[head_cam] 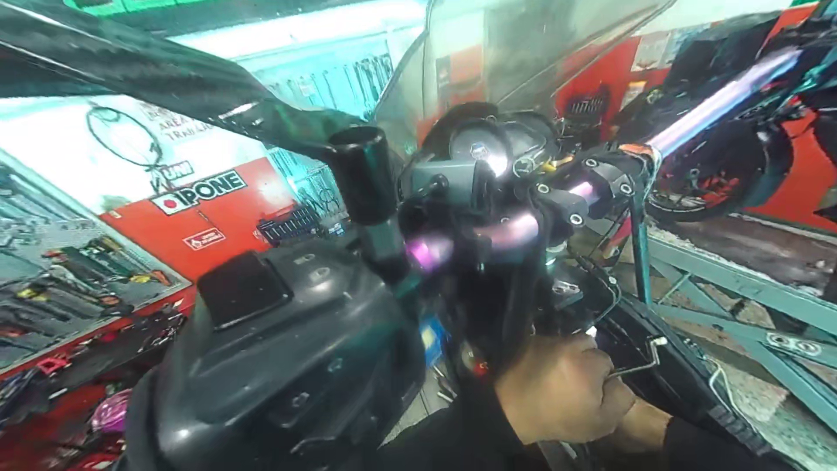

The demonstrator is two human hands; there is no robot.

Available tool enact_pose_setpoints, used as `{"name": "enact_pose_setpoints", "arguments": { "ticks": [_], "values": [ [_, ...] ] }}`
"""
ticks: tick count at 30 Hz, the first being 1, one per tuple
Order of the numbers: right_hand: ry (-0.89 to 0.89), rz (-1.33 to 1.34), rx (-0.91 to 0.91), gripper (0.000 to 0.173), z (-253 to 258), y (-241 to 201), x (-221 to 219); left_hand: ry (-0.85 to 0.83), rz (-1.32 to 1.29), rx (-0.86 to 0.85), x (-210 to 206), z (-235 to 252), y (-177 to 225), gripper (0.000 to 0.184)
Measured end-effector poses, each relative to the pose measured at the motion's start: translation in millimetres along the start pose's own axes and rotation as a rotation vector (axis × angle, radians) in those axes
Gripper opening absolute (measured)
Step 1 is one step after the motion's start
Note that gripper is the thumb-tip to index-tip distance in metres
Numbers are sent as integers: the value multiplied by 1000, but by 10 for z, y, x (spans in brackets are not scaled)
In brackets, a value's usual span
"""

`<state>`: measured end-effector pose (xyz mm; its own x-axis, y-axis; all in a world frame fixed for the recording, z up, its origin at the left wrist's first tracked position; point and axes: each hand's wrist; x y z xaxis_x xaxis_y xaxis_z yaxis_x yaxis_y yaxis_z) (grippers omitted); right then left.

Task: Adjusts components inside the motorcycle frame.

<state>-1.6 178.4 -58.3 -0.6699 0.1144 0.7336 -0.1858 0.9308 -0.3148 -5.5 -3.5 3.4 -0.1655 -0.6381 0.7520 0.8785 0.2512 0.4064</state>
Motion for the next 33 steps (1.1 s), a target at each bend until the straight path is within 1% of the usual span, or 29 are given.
{"name": "enact_pose_setpoints", "arguments": {
  "ticks": [2,3,6,8,11,13,15,17,19,20,22,24,25,28,29,31,33],
  "values": [
    [88,20,-18,32,127,123,-179,-6,2,-7,-5,-4,-4,28],
    [119,29,-53,32,128,108,-211,-7,5,-10,-5,-7,-6,28],
    [133,55,-137,30,27,-20,-129,-5,7,-19,-5,2,-15,28],
    [161,88,-80,29,-2,-16,-108,-17,14,-18,-8,8,-17,28],
    [39,162,-1,34,-153,-140,111,-30,21,-19,1,2,-14,29],
    [54,134,56,34,-85,-70,65,-36,22,-18,12,9,-11,29],
    [78,105,26,34,-17,-26,-25,-47,24,-15,14,3,-5,29],
    [83,82,-83,32,-9,-78,-32,-65,28,-13,21,13,-13,29],
    [167,58,-119,28,60,-6,-137,-76,30,-4,18,27,-12,30],
    [171,63,-136,28,52,-19,-138,-80,28,5,20,27,-4,30],
    [116,90,-107,28,11,-50,-56,-72,24,12,20,24,1,30],
    [89,109,17,31,85,76,-88,-56,28,2,16,17,3,30],
    [85,99,40,30,112,109,-105,-48,36,-7,15,18,-1,29],
    [16,90,-12,30,28,16,-14,-37,50,-9,10,12,-5,29],
    [22,93,-20,29,47,33,-41,-35,49,-5,3,3,-6,29],
    [94,122,-12,25,129,135,-130,-26,50,-6,-9,8,-21,29],
    [95,110,-46,25,158,157,-159,-15,55,-8,-24,8,-26,29]
  ]
}}
Point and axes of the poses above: each hand's wrist, its own z-axis towards the middle knuckle, its own x-axis out of the back of the hand, y = z × x, and after that the axes turned 9 degrees about -x, right-handed
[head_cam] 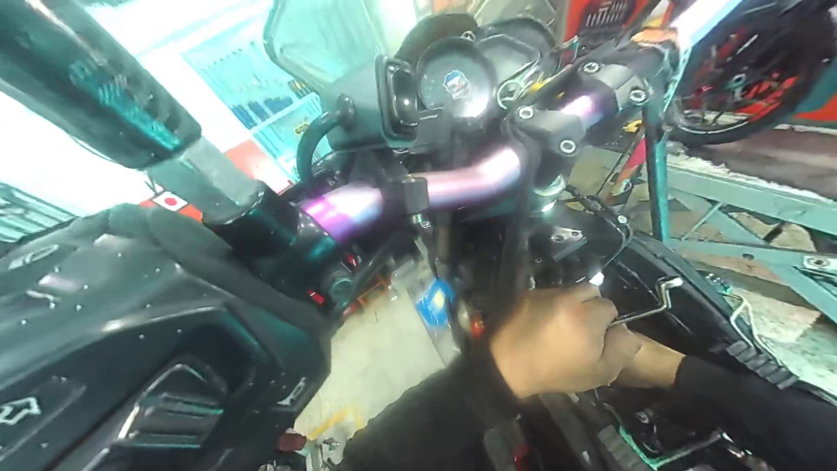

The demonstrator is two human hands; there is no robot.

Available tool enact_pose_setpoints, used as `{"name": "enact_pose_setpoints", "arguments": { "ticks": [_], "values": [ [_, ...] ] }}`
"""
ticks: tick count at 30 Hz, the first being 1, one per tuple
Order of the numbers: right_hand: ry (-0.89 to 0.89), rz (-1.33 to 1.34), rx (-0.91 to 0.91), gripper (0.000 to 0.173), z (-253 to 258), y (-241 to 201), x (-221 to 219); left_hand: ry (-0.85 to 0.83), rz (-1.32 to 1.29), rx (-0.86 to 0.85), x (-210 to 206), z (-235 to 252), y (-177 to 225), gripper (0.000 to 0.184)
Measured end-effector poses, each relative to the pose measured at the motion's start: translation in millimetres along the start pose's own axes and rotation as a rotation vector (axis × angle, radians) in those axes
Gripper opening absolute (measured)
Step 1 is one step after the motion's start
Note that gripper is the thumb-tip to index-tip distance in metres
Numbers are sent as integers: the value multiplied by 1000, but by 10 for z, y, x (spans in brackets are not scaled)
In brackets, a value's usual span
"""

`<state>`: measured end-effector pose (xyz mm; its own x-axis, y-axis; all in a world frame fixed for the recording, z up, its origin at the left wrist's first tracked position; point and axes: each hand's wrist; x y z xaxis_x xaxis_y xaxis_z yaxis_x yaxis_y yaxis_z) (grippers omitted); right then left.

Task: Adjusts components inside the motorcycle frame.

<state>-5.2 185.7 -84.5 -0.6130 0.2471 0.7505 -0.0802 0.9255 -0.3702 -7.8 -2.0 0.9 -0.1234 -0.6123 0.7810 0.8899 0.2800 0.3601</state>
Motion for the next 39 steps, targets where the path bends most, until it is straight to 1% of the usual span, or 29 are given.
{"name": "enact_pose_setpoints", "arguments": {
  "ticks": [5,9,12,17,19,23,24,26,29,30,32,34,36,37,39],
  "values": [
    [-55,-61,-40,25,0,-11,1,-8,-8,0,9,4,-7,29],
    [-84,-74,-6,26,-7,6,28,-12,-29,6,17,8,2,29],
    [-80,-69,31,25,7,31,32,-9,-37,8,25,16,2,28],
    [-77,-123,-16,22,-29,-62,40,2,-57,-8,27,6,-6,28],
    [-43,-114,-55,22,-29,-74,-2,5,-71,-12,29,2,-11,28],
    [112,-100,-113,19,-9,-22,-199,11,-83,-21,19,4,-29,28],
    [127,-109,-117,19,-11,-21,-225,8,-87,-19,18,1,-28,28],
    [87,-102,-115,19,-10,-24,-178,11,-91,-23,20,3,-28,28],
    [-61,-79,-15,21,-8,-32,2,2,-88,-20,26,-3,-22,29],
    [-81,-89,10,21,1,-31,22,-1,-84,-22,29,-3,-25,29],
    [-63,-102,42,21,26,-3,-2,-9,-82,-25,37,-1,-31,30],
    [-32,-108,-37,22,8,-48,-43,-4,-89,-31,35,-5,-33,29],
    [48,-81,-114,21,-9,-71,-121,0,-94,-34,32,-2,-39,30],
    [89,-85,-130,20,-7,-52,-165,6,-98,-37,26,3,-42,30],
    [98,-97,-141,22,-8,-43,-191,4,-98,-33,27,6,-44,30]
  ]
}}
Point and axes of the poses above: each hand's wrist, its own z-axis towards the middle knuckle, its own x-axis out of the back of the hand, y = z × x, and after that the axes turned 9 degrees about -x, right-handed
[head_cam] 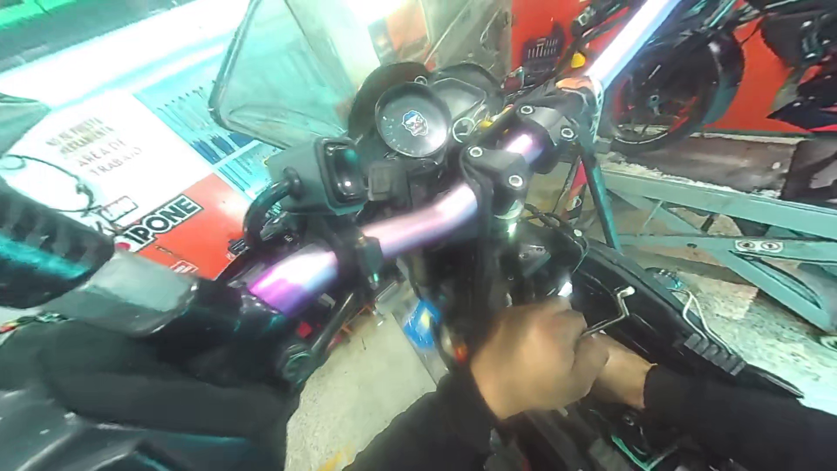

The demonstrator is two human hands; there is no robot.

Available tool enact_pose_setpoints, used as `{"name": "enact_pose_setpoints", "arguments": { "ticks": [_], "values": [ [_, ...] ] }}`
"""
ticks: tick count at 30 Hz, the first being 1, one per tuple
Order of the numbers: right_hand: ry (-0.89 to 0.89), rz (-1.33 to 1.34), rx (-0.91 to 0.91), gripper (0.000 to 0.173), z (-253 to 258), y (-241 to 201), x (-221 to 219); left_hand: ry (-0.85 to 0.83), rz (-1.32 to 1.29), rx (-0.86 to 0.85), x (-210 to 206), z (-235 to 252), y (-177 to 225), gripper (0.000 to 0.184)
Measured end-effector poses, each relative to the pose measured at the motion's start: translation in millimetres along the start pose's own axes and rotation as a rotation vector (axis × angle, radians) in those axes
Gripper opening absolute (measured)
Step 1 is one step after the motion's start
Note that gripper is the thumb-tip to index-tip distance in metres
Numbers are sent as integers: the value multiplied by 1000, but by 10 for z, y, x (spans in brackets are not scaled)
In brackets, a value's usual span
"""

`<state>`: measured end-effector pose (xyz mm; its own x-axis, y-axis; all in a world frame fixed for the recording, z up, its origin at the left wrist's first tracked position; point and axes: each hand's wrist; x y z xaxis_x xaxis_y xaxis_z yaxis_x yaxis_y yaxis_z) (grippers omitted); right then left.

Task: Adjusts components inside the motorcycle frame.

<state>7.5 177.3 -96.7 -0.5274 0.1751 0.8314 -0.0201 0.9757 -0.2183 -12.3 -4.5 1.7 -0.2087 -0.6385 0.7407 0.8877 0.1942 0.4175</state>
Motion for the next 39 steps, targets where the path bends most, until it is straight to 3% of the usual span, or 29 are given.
{"name": "enact_pose_setpoints", "arguments": {
  "ticks": [6,13,16,18,23,28,34,39],
  "values": [
    [-169,-4,150,25,65,50,189,-5,-9,-1,13,-5,-10,31],
    [-138,-33,-51,27,-193,-187,301,2,-24,-11,18,3,-6,30],
    [-103,-5,50,22,-6,2,152,2,-19,-7,5,-7,-7,30],
    [-175,-13,120,23,71,72,193,-1,-7,-4,7,-5,-8,30],
    [-241,-35,135,26,63,34,239,3,-2,-14,4,-17,-10,31],
    [-103,-30,56,21,-24,16,170,1,-17,-6,16,-1,-14,30],
    [-94,-93,-29,22,-161,-76,227,10,-49,-8,21,7,-17,31],
    [-56,1,31,17,-86,-14,151,24,-50,-14,0,0,-26,29]
  ]
}}
Point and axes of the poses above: each hand's wrist, its own z-axis towards the middle knuckle, its own x-axis out of the back of the hand, y = z × x, and after that the axes turned 9 degrees about -x, right-handed
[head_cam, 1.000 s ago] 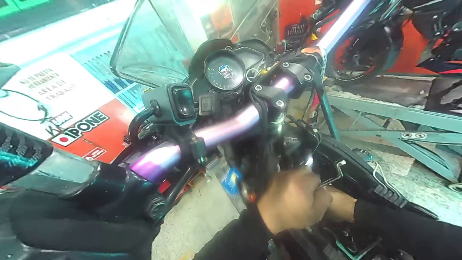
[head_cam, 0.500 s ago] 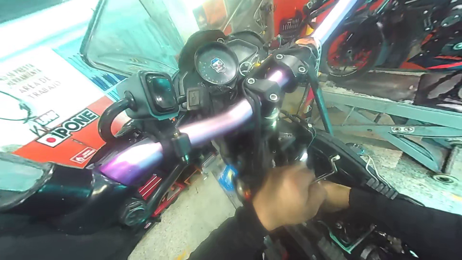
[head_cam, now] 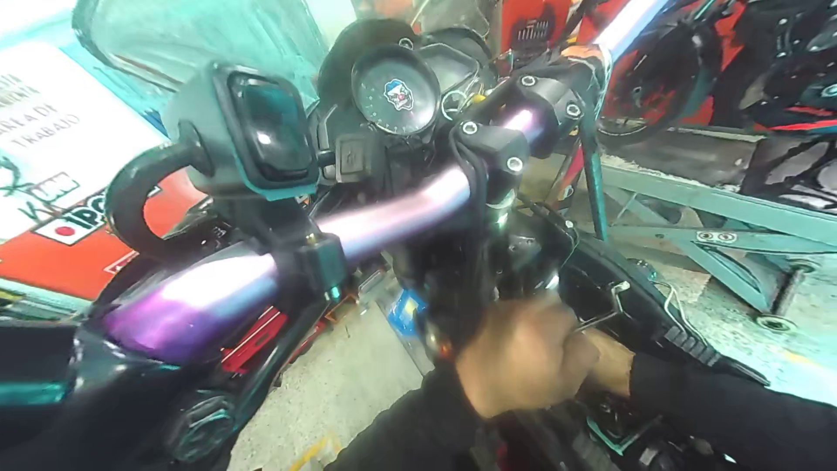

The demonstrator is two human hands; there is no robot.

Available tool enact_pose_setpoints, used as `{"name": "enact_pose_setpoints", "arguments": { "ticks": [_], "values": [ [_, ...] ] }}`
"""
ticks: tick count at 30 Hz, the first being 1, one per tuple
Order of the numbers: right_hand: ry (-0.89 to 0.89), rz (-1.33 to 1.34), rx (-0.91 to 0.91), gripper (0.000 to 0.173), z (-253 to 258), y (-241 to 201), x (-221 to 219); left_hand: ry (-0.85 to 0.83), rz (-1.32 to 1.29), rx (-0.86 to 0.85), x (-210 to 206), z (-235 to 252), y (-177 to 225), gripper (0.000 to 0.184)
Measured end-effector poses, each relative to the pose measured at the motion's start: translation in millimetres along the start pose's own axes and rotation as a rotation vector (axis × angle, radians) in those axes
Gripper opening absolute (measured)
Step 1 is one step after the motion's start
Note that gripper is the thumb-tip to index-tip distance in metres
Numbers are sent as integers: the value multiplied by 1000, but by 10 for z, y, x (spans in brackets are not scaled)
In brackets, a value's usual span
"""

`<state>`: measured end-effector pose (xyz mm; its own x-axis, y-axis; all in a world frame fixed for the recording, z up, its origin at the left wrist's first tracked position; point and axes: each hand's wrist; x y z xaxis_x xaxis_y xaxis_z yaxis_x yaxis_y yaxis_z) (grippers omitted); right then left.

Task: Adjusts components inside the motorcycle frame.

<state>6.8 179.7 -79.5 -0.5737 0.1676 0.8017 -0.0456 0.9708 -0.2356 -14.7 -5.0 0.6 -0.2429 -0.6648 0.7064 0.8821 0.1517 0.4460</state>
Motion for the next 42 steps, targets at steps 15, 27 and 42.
{"name": "enact_pose_setpoints", "arguments": {
  "ticks": [15,27,42],
  "values": [
    [-104,60,-40,26,-58,-114,147,4,32,-5,2,-5,9,29],
    [-32,53,53,23,90,25,-24,2,20,5,-2,-9,20,29],
    [-102,32,154,29,78,77,64,82,78,-13,-52,-53,1,31]
  ]
}}
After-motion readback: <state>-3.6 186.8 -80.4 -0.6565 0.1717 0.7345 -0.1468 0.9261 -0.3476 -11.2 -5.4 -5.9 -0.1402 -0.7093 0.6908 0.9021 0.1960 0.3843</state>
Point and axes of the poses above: each hand's wrist, its own z-axis towards the middle knuckle, its own x-axis out of the back of the hand, y = z × x, and after that the axes turned 9 degrees about -x, right-handed
